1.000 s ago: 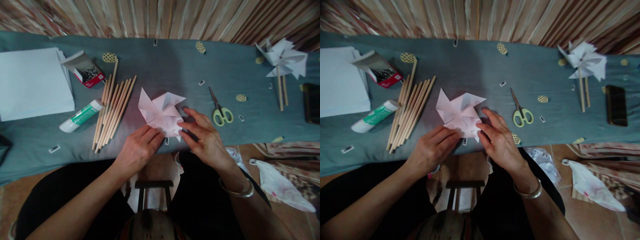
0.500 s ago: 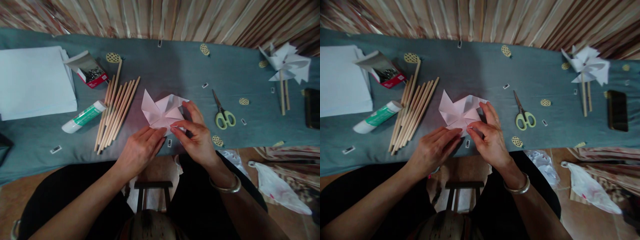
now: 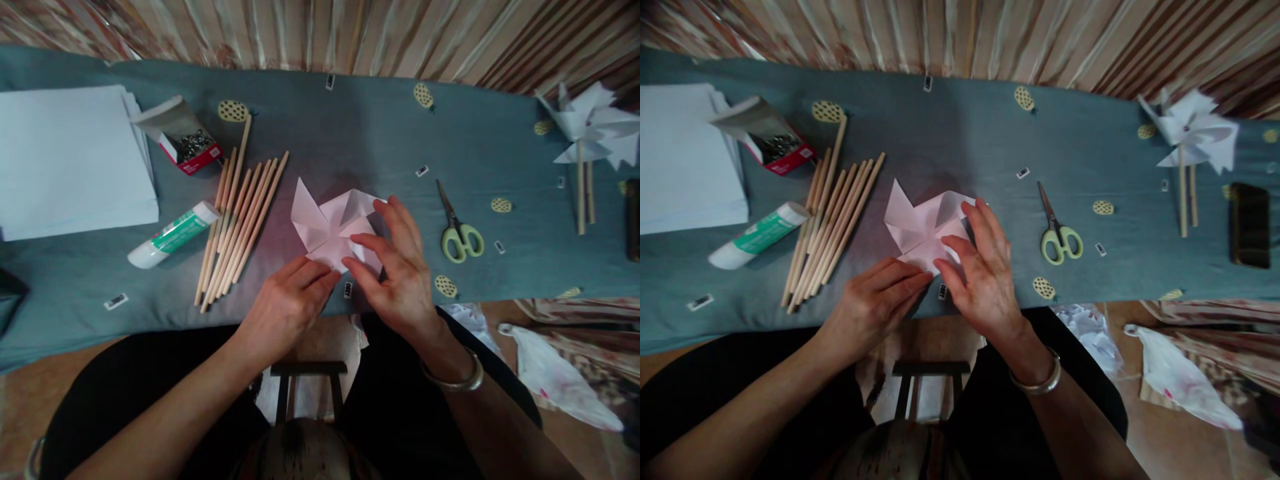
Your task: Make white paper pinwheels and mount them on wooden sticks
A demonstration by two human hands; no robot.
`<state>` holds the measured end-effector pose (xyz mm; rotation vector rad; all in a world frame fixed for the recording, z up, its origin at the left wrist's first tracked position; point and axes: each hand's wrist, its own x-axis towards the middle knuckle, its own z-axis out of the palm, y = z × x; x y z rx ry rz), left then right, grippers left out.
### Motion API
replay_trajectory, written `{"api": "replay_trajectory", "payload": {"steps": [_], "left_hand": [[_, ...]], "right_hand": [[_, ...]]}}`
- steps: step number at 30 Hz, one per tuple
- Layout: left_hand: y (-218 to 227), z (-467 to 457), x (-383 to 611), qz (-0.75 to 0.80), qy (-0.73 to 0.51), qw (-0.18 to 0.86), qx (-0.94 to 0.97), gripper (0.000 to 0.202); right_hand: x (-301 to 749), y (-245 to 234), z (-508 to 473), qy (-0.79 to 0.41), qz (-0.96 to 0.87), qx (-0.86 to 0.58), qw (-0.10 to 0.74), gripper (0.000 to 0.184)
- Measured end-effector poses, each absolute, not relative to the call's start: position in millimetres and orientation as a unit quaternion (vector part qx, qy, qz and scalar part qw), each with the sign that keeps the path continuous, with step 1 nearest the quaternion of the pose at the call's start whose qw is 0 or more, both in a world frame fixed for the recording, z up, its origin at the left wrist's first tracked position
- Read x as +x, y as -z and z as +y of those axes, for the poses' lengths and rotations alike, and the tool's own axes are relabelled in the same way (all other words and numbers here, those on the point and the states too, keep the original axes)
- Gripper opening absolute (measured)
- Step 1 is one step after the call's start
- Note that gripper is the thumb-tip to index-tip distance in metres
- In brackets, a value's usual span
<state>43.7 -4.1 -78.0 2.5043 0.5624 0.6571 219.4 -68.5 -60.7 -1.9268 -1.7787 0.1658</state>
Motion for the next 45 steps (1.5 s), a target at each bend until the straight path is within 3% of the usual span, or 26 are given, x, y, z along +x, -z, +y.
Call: {"api": "replay_trajectory", "payload": {"steps": [12,23,45], "left_hand": [[76,-4,47,0.231,-0.246,0.260,0.905,0.016],[80,-6,44,0.222,-0.262,0.234,0.910,0.016],[74,-6,43,0.224,-0.253,0.255,0.906,0.020]], "right_hand": [[217,68,-70,-0.081,-0.666,-0.692,0.266,0.018],[218,77,-69,-0.007,-0.693,-0.655,0.302,0.018],[214,78,-72,0.021,-0.681,-0.681,0.269,0.017]]}}
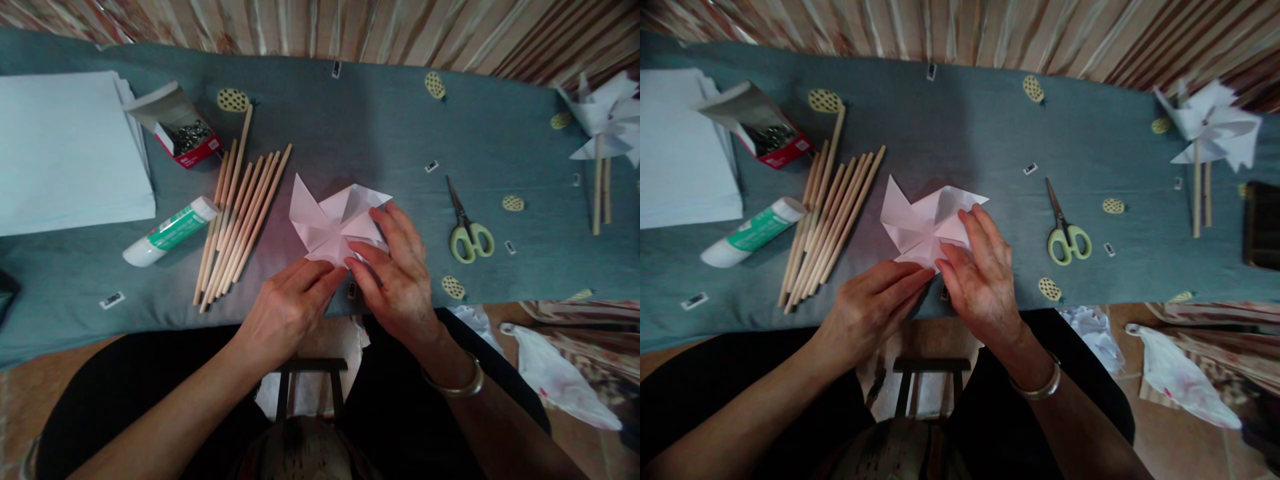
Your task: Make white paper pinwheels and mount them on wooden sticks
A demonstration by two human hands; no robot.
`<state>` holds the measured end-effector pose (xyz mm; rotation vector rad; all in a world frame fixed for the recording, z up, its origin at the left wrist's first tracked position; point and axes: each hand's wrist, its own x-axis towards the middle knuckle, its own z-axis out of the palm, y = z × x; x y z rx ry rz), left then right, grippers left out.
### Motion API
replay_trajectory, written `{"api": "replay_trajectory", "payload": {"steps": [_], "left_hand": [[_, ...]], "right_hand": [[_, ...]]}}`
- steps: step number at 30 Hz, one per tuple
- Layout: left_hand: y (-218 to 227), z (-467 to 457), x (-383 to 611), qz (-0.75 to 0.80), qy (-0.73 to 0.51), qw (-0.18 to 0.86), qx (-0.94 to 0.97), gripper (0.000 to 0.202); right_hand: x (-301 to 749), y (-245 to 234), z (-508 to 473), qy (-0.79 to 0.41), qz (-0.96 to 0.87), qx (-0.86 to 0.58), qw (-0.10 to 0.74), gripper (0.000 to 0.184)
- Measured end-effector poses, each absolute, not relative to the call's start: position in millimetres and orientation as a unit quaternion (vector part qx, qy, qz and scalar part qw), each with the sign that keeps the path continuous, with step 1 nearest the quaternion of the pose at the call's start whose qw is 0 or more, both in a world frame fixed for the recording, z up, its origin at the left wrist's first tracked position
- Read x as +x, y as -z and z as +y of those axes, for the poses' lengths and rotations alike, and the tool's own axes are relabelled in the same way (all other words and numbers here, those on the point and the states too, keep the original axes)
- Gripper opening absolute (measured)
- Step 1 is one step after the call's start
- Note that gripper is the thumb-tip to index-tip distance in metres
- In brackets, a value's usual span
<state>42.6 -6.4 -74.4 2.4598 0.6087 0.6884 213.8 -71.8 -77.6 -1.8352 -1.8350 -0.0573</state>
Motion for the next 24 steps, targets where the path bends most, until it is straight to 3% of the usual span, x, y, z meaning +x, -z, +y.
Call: {"api": "replay_trajectory", "payload": {"steps": [24], "left_hand": [[77.7,-7.0,42.9,0.267,-0.249,0.283,0.887,0.018]], "right_hand": [[210.2,79.2,-66.6,0.017,-0.683,-0.678,0.272,0.016]]}}
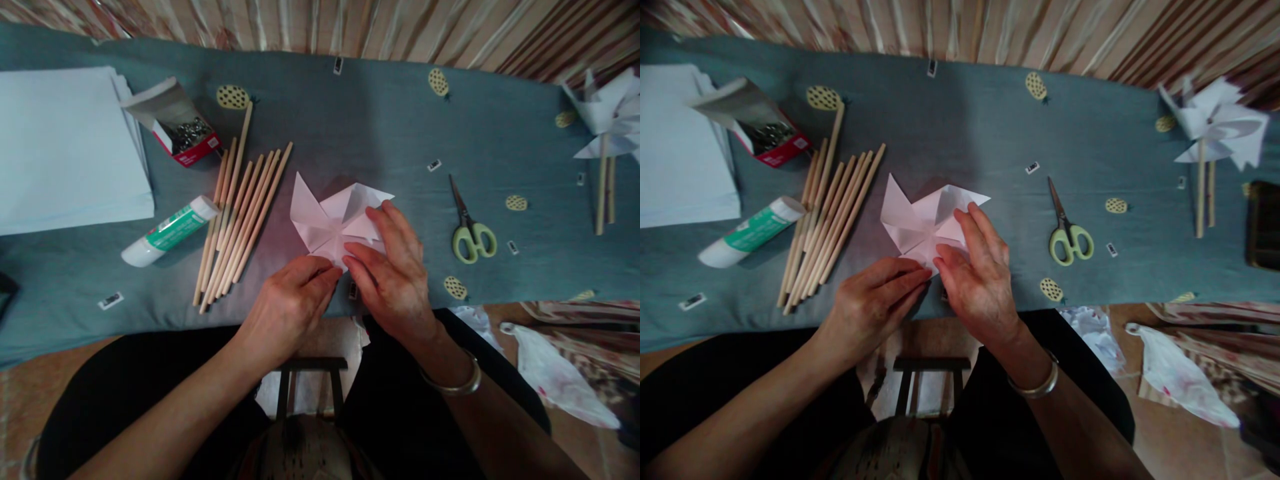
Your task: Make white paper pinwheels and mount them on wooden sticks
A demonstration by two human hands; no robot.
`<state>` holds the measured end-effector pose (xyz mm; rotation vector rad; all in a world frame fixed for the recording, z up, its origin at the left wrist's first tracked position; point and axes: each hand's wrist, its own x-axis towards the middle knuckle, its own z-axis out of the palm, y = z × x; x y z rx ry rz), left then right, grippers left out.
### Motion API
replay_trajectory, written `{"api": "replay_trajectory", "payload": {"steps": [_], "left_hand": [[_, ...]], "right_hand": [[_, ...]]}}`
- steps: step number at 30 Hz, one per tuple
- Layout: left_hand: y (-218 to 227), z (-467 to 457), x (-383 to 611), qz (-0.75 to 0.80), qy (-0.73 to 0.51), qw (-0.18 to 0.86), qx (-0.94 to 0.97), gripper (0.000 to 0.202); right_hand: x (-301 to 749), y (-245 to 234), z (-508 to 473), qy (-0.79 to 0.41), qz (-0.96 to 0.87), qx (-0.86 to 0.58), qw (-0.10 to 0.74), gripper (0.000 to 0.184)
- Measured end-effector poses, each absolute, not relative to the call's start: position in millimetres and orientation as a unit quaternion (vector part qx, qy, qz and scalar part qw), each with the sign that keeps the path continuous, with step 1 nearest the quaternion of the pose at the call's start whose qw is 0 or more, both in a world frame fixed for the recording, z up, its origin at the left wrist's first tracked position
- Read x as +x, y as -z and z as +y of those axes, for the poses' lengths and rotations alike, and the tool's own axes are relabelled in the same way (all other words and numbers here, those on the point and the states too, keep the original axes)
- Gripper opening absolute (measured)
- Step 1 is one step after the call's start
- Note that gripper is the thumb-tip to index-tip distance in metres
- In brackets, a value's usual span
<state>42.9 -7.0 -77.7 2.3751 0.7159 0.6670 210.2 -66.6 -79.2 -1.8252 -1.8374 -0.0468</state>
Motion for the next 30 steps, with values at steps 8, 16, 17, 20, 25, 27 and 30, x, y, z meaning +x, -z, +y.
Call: {"api": "replay_trajectory", "payload": {"steps": [8,16,17,20,25,27,30], "left_hand": [[77.4,-6.1,43.6,0.269,-0.244,0.283,0.888,0.019],[76.9,-5.4,44.1,0.265,-0.246,0.278,0.890,0.018],[76.8,-5.5,44.2,0.264,-0.247,0.278,0.890,0.018],[76.5,-5.4,44.5,0.264,-0.247,0.278,0.890,0.019],[76.3,-4.8,45.0,0.266,-0.244,0.278,0.890,0.019],[76.4,-4.8,44.9,0.266,-0.244,0.279,0.890,0.019],[76.8,-4.9,44.8,0.267,-0.241,0.282,0.889,0.019]], "right_hand": [[210.9,80.3,-67.5,0.007,-0.685,-0.676,0.272,0.016],[210.4,79.9,-66.8,0.007,-0.687,-0.676,0.267,0.013],[210.4,80.1,-66.8,0.010,-0.688,-0.673,0.271,0.013],[210.2,80.2,-67.0,0.013,-0.689,-0.670,0.274,0.014],[209.7,79.5,-66.8,0.013,-0.689,-0.673,0.269,0.014],[209.5,79.5,-66.7,0.016,-0.690,-0.672,0.269,0.014],[209.4,79.3,-66.4,0.014,-0.690,-0.672,0.267,0.014]]}}
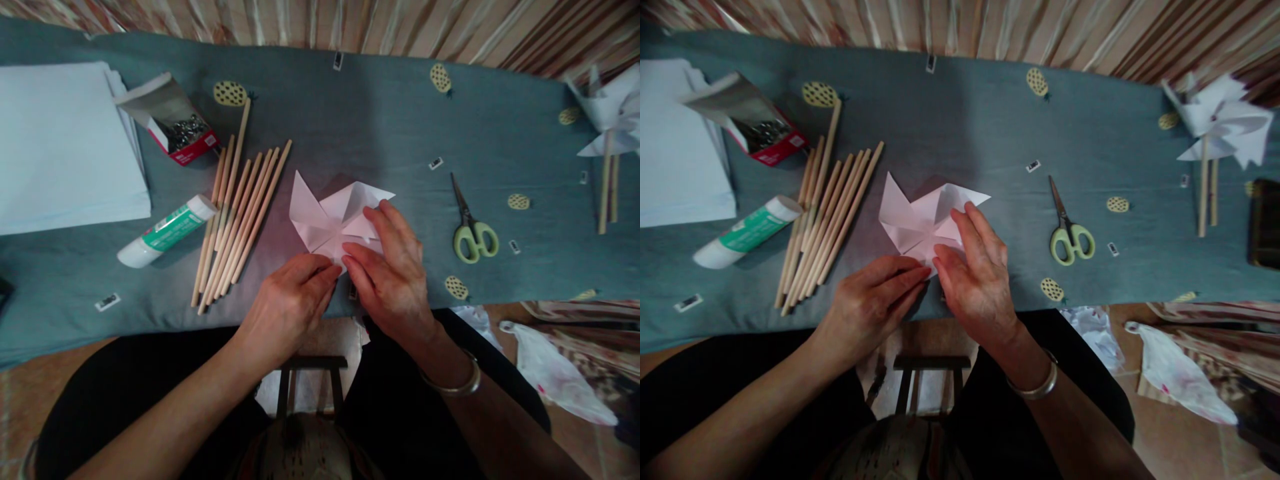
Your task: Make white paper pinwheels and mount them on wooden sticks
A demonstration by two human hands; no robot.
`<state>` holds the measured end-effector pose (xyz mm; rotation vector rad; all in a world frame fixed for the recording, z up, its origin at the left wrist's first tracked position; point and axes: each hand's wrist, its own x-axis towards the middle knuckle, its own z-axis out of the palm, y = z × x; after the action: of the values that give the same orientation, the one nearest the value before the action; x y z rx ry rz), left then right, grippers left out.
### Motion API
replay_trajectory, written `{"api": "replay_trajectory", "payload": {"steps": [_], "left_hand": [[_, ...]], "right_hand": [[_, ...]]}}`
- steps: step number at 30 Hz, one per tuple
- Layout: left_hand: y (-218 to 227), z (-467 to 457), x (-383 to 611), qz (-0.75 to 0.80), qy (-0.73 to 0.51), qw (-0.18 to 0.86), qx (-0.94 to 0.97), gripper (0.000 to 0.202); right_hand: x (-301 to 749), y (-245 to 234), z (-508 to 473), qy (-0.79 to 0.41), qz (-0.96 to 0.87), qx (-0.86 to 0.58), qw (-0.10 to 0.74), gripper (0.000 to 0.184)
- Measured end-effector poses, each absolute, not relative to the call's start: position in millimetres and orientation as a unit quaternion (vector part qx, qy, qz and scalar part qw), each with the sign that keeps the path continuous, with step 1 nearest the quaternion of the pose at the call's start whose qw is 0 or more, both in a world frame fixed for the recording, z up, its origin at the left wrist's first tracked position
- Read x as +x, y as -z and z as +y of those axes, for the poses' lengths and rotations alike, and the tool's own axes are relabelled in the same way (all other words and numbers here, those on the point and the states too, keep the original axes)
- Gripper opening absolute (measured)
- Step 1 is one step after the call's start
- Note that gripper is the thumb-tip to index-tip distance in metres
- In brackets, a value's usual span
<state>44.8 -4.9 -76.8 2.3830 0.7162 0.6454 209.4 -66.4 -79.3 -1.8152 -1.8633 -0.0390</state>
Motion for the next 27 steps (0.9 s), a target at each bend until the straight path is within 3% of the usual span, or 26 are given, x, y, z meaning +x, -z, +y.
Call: {"api": "replay_trajectory", "payload": {"steps": [27], "left_hand": [[75.5,-3.5,45.4,0.267,-0.237,0.286,0.889,0.019]], "right_hand": [[207.8,79.9,-64.5,0.021,-0.696,-0.675,0.244,0.018]]}}
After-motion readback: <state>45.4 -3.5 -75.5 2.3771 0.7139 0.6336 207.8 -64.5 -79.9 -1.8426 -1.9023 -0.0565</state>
